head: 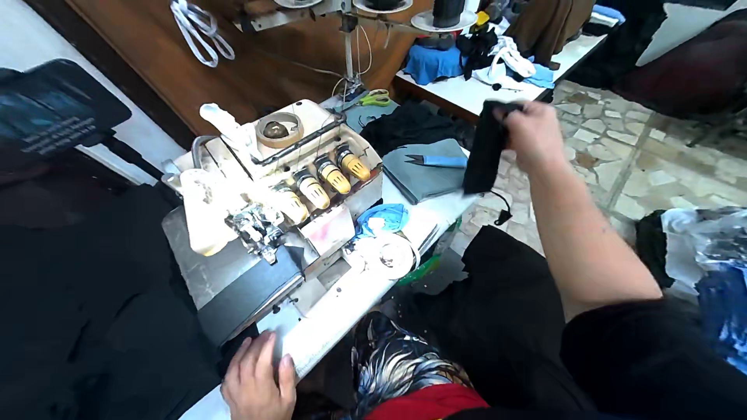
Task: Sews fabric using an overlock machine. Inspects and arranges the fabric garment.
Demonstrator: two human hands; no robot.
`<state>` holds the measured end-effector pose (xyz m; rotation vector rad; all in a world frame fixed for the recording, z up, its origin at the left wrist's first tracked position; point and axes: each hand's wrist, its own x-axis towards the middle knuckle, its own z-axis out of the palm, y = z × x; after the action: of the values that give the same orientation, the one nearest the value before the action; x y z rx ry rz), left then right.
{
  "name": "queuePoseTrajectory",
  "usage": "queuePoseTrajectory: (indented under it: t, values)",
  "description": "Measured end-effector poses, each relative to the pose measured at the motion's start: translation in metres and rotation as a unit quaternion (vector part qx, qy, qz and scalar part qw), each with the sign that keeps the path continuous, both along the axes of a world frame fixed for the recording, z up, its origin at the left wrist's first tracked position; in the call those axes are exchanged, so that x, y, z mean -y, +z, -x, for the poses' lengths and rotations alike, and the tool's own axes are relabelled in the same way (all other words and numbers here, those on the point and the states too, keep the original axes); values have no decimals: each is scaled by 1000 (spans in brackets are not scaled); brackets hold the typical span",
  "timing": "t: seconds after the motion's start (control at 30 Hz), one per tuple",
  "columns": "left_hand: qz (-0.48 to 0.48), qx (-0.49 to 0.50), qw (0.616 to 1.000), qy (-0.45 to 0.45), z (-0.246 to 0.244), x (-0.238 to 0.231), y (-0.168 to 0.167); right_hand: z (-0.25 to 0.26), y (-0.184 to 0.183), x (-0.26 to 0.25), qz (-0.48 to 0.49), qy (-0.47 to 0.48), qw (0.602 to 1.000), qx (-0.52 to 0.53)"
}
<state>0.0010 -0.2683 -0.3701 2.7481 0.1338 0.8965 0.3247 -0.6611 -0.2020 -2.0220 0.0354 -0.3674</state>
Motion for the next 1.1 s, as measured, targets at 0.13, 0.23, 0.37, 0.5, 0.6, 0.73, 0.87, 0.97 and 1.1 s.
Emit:
queuePoseTrajectory:
  t: [0.13,0.23,0.37,0.5,0.6,0.73,0.87,0.97,1.1]
  values:
    - [-72,41,996,39,-6,2,-15,-69,31,-13,69,-40,990,119]
    - [-78,38,995,46,-6,2,-15,-95,18,-53,162,12,980,113]
    - [-85,32,994,54,-5,4,-15,-110,-52,-102,274,212,938,2]
    - [-86,25,994,55,-3,5,-15,-85,-62,-99,271,212,939,0]
    - [-87,26,995,53,-4,5,-15,-67,-55,-65,316,176,931,-51]
    - [-89,18,995,46,-5,7,-12,-52,-78,-37,393,188,893,-114]
    - [-78,6,996,42,-6,9,-8,-38,-84,-38,413,182,890,-67]
    - [-75,-2,996,45,-7,8,-7,-28,-83,-39,421,199,884,-26]
    - [-74,-10,996,48,-6,7,-9,-13,-93,-42,410,198,888,63]
